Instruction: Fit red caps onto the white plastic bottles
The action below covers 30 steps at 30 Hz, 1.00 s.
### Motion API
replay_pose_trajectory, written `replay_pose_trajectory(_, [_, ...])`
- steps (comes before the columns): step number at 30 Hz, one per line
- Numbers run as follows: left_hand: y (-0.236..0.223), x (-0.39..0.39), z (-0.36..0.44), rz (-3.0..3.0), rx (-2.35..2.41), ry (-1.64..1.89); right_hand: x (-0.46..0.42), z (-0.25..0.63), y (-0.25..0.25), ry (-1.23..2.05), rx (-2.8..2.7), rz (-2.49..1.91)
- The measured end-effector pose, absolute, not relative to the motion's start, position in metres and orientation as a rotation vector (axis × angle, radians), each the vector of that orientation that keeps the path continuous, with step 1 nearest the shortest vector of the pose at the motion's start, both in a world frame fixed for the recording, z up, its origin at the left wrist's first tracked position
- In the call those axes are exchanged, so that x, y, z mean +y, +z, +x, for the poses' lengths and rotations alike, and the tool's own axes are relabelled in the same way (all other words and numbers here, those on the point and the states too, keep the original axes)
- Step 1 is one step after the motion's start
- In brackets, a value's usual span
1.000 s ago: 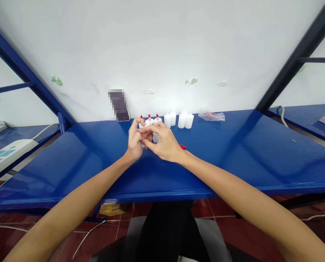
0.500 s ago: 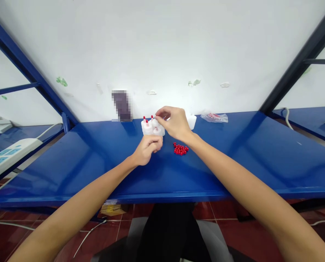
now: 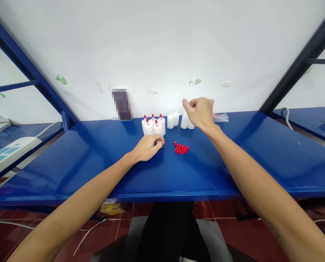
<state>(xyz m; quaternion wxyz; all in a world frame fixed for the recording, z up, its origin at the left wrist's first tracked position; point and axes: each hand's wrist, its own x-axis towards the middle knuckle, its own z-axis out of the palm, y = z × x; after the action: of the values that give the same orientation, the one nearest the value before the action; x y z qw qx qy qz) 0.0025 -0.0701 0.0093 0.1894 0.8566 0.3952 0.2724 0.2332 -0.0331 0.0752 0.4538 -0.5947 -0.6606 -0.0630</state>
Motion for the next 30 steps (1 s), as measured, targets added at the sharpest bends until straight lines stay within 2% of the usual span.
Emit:
replay_pose_trajectory(3, [0.008,-0.067,0.001,2.397,1.113,0.755,-0.021,0.261,0.063,-0.212,-1.629,-1.756])
replay_pose_trajectory(9, [0.007,-0.065,-0.003,2.377,1.069,0.781,-0.008,0.276,0.03,-0.108,-1.836,-1.72])
replay_pose_trajectory(15, [0.015,-0.065,-0.01,2.448,0.887,0.626,-0.018,0.273,0.037,-0.087,-1.873,-1.823])
replay_pose_trajectory(18, [0.019,-0.063,-0.015,2.445,0.775,0.557,-0.03,0.258,0.04,-0.07,-1.921,-1.715])
replay_pose_trajectory(21, [0.019,-0.062,-0.018,2.381,0.738,0.666,-0.042,0.236,0.039,0.041,-1.994,-1.537])
replay_pose_trajectory(27, [0.016,-0.067,-0.019,2.324,0.799,0.936,-0.062,0.212,0.042,0.594,-2.121,-1.023])
replay_pose_trajectory(30, [0.017,-0.072,-0.014,2.364,0.908,0.956,-0.06,0.223,0.043,0.653,-2.102,-0.905])
